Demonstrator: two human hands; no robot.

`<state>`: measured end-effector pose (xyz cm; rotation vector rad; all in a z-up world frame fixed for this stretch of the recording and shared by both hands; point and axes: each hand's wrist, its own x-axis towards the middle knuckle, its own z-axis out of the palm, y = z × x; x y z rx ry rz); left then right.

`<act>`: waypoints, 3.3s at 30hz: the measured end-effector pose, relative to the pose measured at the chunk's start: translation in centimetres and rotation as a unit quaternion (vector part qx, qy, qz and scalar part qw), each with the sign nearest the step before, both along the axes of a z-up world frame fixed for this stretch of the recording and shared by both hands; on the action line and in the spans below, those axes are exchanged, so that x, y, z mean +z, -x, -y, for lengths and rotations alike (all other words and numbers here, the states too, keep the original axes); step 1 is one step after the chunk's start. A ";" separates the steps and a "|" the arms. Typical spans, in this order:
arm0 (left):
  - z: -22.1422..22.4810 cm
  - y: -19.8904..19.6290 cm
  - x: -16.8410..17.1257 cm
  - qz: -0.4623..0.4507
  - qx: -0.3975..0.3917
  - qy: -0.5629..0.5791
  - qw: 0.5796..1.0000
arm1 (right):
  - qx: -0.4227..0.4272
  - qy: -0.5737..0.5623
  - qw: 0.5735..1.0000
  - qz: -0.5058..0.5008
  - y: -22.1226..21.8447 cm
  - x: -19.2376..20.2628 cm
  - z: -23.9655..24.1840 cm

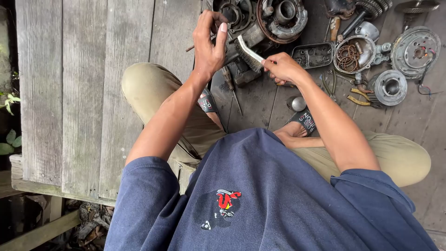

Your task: Cleaning a motorcycle engine casing using a wire brush and a metal scraper to remove dirt and grime.

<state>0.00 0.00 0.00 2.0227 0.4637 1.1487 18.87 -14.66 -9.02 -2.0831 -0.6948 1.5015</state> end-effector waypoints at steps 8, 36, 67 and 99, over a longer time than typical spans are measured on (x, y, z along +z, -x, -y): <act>0.0 0.0 -0.2 0.003 -0.003 0.000 1.000 | 0.159 -0.057 0.896 0.410 2.2 -4.1 -1.1; -0.2 -0.1 -0.4 0.003 0.001 -0.012 1.000 | 0.130 -0.004 0.942 0.310 1.2 -2.7 -1.9; 0.2 0.0 0.0 0.033 -0.003 -0.008 0.999 | 0.158 0.001 0.897 0.412 4.9 -1.9 -2.4; -1.1 -0.5 -3.0 0.034 0.009 0.070 0.997 | -0.096 -0.155 0.970 0.160 7.1 -2.0 6.9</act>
